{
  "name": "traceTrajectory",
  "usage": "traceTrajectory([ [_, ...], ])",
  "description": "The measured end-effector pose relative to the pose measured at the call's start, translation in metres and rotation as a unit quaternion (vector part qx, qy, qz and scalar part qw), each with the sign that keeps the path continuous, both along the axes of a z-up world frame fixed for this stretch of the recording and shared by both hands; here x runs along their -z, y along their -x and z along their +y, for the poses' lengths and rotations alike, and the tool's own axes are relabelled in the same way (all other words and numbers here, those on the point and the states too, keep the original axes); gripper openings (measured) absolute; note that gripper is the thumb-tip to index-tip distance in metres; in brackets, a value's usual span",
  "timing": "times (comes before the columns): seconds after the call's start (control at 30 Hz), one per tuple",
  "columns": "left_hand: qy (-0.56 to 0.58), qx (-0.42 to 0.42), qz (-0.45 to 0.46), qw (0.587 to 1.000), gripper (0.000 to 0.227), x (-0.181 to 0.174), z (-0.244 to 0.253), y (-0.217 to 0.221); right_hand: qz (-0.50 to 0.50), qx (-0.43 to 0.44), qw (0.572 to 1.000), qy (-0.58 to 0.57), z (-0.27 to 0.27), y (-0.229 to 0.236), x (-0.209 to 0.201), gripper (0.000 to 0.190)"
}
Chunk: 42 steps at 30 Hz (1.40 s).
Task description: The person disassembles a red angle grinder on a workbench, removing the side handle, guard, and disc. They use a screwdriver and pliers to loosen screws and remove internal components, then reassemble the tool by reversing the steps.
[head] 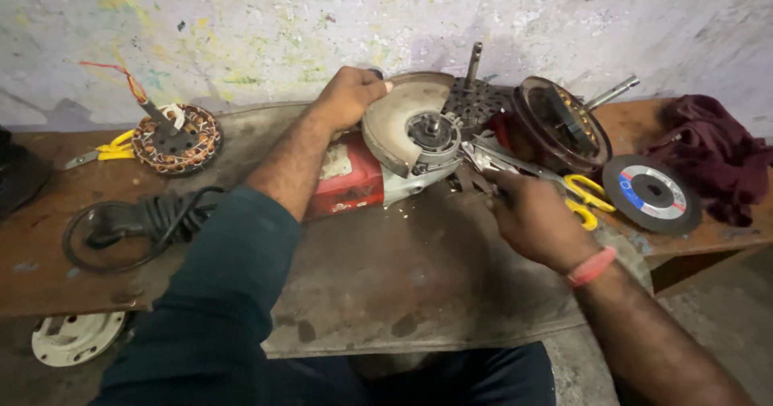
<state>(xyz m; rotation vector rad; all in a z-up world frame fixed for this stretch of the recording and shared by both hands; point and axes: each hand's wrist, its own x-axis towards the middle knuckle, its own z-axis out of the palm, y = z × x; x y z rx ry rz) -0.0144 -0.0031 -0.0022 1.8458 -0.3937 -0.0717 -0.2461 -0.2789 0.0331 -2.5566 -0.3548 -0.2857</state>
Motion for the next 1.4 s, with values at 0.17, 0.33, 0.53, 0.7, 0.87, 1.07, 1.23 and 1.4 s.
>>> traceTrajectory([
  [0.17, -0.003, -0.008, 0.002, 1.000, 0.028, -0.002, 0.004, 0.001, 0.019, 0.015, 0.999, 0.028, 0.008, -0.014, 0.000, 0.028],
  [0.33, -0.015, -0.004, 0.000, 1.000, 0.029, -0.005, 0.000, 0.003, -0.055, -0.026, 0.998, -0.004, 0.009, -0.021, 0.000, 0.024],
  [0.53, -0.038, -0.015, 0.002, 0.999, 0.029, -0.008, 0.001, 0.006, -0.021, 0.000, 0.999, 0.026, 0.017, -0.039, 0.009, 0.020],
  [0.7, -0.029, -0.008, 0.023, 0.999, 0.025, -0.005, 0.003, 0.002, -0.048, -0.011, 0.998, -0.028, 0.014, -0.042, 0.027, 0.043],
  [0.87, -0.014, 0.025, 0.001, 1.000, 0.026, 0.000, 0.000, -0.006, -0.077, -0.021, 0.996, -0.027, 0.006, -0.038, 0.037, 0.040],
  [1.07, 0.004, 0.021, 0.047, 0.999, 0.026, -0.001, 0.001, -0.005, -0.099, 0.001, 0.995, 0.014, 0.012, -0.037, 0.038, 0.039],
  [1.23, 0.031, 0.022, 0.064, 0.997, 0.027, -0.003, 0.000, -0.002, -0.053, 0.018, 0.998, 0.016, 0.003, -0.035, 0.041, 0.037],
  [1.4, -0.005, 0.011, -0.041, 0.999, 0.035, 0.014, 0.003, -0.011, -0.060, 0.055, 0.994, 0.070, -0.011, -0.014, 0.054, 0.030],
])
